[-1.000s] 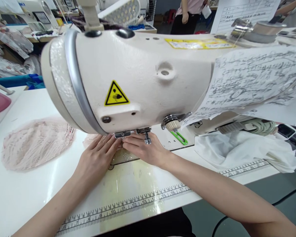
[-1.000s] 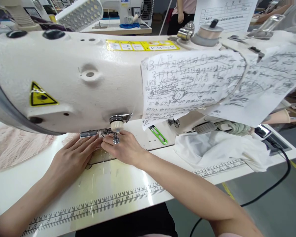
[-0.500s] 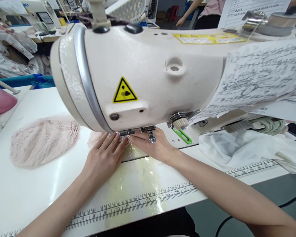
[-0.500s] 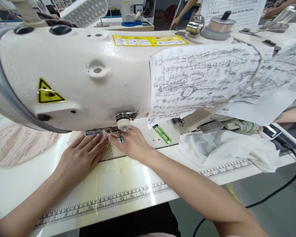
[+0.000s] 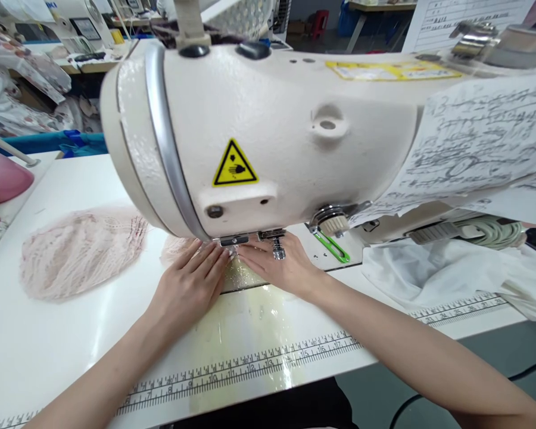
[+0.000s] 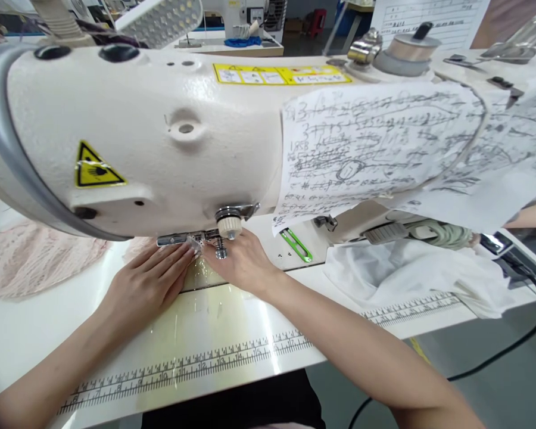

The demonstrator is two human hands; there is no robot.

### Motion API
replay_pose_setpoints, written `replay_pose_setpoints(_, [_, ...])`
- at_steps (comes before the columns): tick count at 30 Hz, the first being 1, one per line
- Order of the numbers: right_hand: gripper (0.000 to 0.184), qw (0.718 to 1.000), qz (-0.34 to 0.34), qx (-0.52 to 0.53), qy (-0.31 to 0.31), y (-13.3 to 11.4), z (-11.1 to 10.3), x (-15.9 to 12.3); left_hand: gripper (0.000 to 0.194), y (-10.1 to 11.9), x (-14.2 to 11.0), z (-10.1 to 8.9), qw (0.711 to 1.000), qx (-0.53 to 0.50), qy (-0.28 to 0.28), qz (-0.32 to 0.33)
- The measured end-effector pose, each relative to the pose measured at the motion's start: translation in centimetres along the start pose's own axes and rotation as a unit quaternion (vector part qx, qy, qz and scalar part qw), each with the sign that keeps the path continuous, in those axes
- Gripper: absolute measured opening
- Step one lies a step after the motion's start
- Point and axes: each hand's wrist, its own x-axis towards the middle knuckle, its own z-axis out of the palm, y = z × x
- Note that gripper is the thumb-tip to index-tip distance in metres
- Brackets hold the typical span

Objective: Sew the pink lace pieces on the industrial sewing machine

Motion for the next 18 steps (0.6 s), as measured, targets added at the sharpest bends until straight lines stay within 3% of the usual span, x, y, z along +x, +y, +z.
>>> replay_pose_setpoints(5, [0.024,0.993,-0.096,-0.058,0.036,-0.3,-0.1,-0.9,0.03,-0.2,0.0,0.1,0.999,-0.017,-0.001,-0.028])
replay_pose_setpoints(12, [0.03,0.998,-0.035,-0.038,-0.04,-0.6,0.4,-1.6,0.034,-0.5,0.0,0.0,0.999,-0.014,-0.02,-0.025])
replay_pose_setpoints(18, [0.034,0.995,-0.028,-0.013,-0.091,-0.5,0.3,-1.2,0.036,-0.6,-0.2,0.3,0.998,-0.021,-0.035,-0.055])
